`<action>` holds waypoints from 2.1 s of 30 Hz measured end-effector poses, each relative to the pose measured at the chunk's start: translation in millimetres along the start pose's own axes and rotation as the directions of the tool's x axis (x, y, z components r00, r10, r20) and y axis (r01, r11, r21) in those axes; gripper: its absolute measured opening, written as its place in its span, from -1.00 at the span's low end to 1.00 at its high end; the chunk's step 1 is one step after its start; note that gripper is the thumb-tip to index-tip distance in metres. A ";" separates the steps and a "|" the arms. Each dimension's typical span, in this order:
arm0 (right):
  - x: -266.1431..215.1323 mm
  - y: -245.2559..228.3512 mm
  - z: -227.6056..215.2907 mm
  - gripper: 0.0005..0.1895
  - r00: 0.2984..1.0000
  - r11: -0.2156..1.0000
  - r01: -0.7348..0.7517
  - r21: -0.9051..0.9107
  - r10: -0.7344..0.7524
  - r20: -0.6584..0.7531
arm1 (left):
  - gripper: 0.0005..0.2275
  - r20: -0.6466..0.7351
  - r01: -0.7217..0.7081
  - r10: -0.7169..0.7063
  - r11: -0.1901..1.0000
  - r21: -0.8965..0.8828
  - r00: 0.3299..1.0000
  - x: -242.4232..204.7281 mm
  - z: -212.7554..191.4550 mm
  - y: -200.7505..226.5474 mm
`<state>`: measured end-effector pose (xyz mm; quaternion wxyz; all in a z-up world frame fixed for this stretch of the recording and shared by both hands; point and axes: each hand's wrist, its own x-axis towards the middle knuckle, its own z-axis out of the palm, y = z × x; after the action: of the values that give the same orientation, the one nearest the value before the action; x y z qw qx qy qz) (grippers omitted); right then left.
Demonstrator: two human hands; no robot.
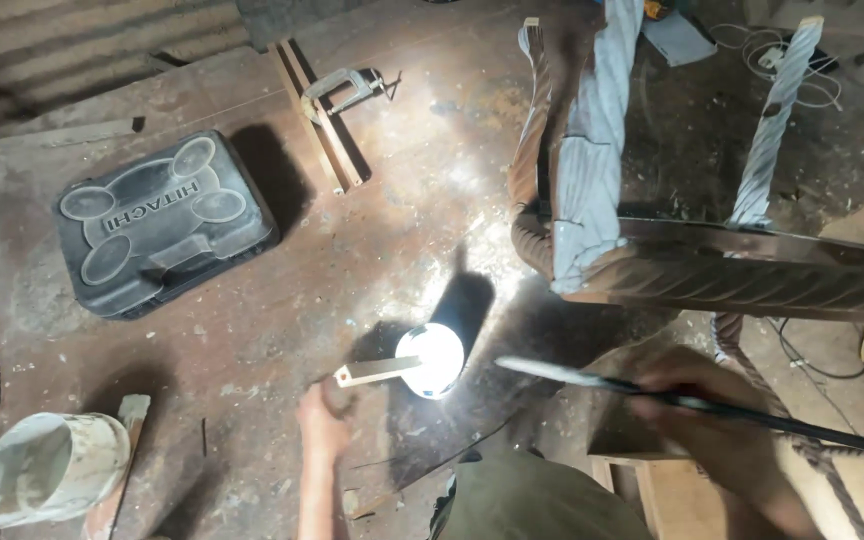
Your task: The person uses a paintbrush to apply white paint to a twisted wooden structure. They repeatedly dip the brush into a small container of paint and carefully coat the wooden surface.
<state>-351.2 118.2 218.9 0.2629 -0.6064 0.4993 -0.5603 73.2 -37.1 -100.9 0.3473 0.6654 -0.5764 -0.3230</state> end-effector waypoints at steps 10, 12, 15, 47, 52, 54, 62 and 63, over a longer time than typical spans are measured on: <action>1.6 -63.7 -21.9 -0.70 0.968 0.808 -0.018 -0.589 -0.133 -0.213 | -0.55 -0.594 0.345 0.133 0.706 0.619 0.793 -23.1 6.9 -31.6; 0.7 -70.4 -18.0 -0.76 0.978 0.812 0.000 -0.584 -0.123 -0.171 | -0.55 -0.600 0.357 0.130 0.699 0.620 0.789 -25.7 6.4 -29.1; 1.2 -61.6 -16.1 -0.82 0.978 0.778 0.043 -0.627 -0.162 -0.133 | -0.55 -0.603 0.352 0.141 0.700 0.622 0.785 -15.3 6.3 -24.1; 19.2 -43.0 -62.1 -0.70 0.970 0.568 0.064 -0.821 0.156 0.184 | -0.55 -0.599 0.293 0.202 0.724 0.624 0.775 -25.3 3.4 -20.4; 20.2 -48.8 -71.6 -0.75 0.969 0.463 0.077 -0.883 0.172 0.175 | -0.55 -0.612 0.309 0.183 0.733 0.607 0.769 -21.4 4.1 -22.2; 36.0 -80.2 -44.3 -0.76 0.975 0.560 0.145 -0.815 0.059 0.214 | -0.54 -0.608 0.306 0.173 0.739 0.600 0.775 -23.0 4.0 -21.6; 50.4 -96.9 -46.3 -0.70 0.984 0.558 0.105 -0.823 0.060 0.167 | -0.53 -0.603 0.296 0.185 0.738 0.607 0.776 -23.0 3.1 -20.1; 52.5 -83.6 -56.8 -0.69 0.981 0.580 0.095 -0.809 0.083 0.175 | -0.52 -0.603 0.306 0.173 0.735 0.605 0.779 -22.7 3.4 -19.6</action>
<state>-385.4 114.9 327.5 0.0009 -0.7124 0.6703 -0.2080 78.1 -13.0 -118.5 0.2396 0.8339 -0.4787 0.1342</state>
